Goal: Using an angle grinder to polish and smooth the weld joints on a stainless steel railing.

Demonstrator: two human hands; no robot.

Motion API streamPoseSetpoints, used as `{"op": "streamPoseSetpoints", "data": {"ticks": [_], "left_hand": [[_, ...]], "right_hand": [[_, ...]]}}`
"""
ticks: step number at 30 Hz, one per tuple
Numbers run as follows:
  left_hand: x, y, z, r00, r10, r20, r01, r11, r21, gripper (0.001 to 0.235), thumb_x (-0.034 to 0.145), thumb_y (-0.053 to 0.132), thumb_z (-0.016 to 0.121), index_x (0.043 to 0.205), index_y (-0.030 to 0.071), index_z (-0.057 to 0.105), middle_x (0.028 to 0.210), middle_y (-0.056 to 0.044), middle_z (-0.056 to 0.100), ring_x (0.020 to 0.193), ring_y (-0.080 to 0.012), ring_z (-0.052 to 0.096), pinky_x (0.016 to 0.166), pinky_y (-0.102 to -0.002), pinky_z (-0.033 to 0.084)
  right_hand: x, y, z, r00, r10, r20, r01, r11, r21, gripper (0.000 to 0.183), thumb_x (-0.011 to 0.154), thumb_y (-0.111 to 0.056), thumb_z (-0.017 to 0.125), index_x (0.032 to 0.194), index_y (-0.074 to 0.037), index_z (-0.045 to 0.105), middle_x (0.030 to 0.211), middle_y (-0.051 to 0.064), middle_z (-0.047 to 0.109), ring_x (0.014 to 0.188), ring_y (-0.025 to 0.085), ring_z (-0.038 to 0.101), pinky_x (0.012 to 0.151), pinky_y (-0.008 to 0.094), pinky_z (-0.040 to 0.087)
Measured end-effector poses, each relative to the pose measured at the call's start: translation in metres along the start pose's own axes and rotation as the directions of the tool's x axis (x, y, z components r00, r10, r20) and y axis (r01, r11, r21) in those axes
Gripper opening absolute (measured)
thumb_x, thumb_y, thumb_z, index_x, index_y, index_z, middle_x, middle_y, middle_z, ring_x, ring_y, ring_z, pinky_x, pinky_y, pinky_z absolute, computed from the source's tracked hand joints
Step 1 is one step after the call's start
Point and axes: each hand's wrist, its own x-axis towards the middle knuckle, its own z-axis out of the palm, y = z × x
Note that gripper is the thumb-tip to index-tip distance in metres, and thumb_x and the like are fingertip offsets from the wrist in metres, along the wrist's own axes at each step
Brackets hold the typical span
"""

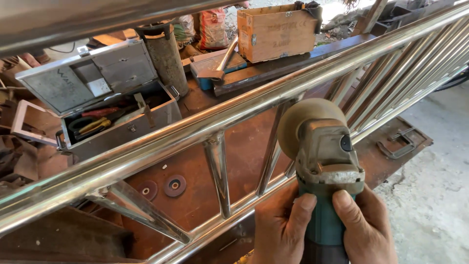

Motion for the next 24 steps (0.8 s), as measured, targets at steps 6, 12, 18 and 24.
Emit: {"op": "streamPoseSetpoints", "data": {"ticks": [6,12,18,24], "left_hand": [[-0.001,-0.007,-0.008,0.999,-0.033,0.015,0.033,0.999,-0.002,0.046,0.1,0.035,0.059,0.119,-0.004,0.072,0.08,-0.006,0.068,0.065,-0.0121,0.052,0.058,-0.028,0.044],[0.009,0.007,0.0,0.999,0.037,0.0,-0.037,0.999,0.022,0.037,0.099,0.03,0.059,0.113,-0.002,0.073,0.077,-0.004,0.067,0.063,-0.0113,0.051,0.057,-0.028,0.044],[0.008,-0.017,0.023,1.0,0.0,-0.017,0.004,0.984,0.178,0.039,0.093,0.027,0.068,0.109,-0.007,0.075,0.074,-0.009,0.076,0.061,-0.0101,0.062,0.055,-0.024,0.052],[0.039,-0.023,0.072,0.994,-0.101,0.05,0.076,0.93,0.361,0.034,0.093,0.029,0.065,0.109,0.001,0.077,0.074,-0.006,0.077,0.059,-0.0115,0.063,0.053,-0.026,0.053]], "right_hand": [[-0.004,0.0,0.004,0.997,0.038,-0.065,-0.037,0.999,0.023,0.05,0.092,-0.004,0.052,0.137,0.013,0.062,0.12,0.026,0.072,0.1,0.03,0.061,0.092,0.038,0.045],[-0.004,-0.002,0.012,0.932,0.179,-0.316,-0.156,0.983,0.096,0.049,0.094,-0.004,0.051,0.142,0.005,0.055,0.133,0.021,0.065,0.117,0.027,0.057,0.105,0.04,0.041],[0.014,0.006,-0.01,0.905,0.352,-0.241,-0.277,0.914,0.296,0.052,0.092,-0.007,0.051,0.142,0.009,0.056,0.132,0.027,0.066,0.116,0.033,0.058,0.105,0.044,0.042],[0.064,0.051,-0.062,0.993,-0.119,0.004,0.112,0.941,0.319,0.04,0.101,-0.017,0.054,0.122,0.013,0.067,0.099,0.018,0.073,0.075,0.018,0.06,0.067,0.033,0.05]]}}
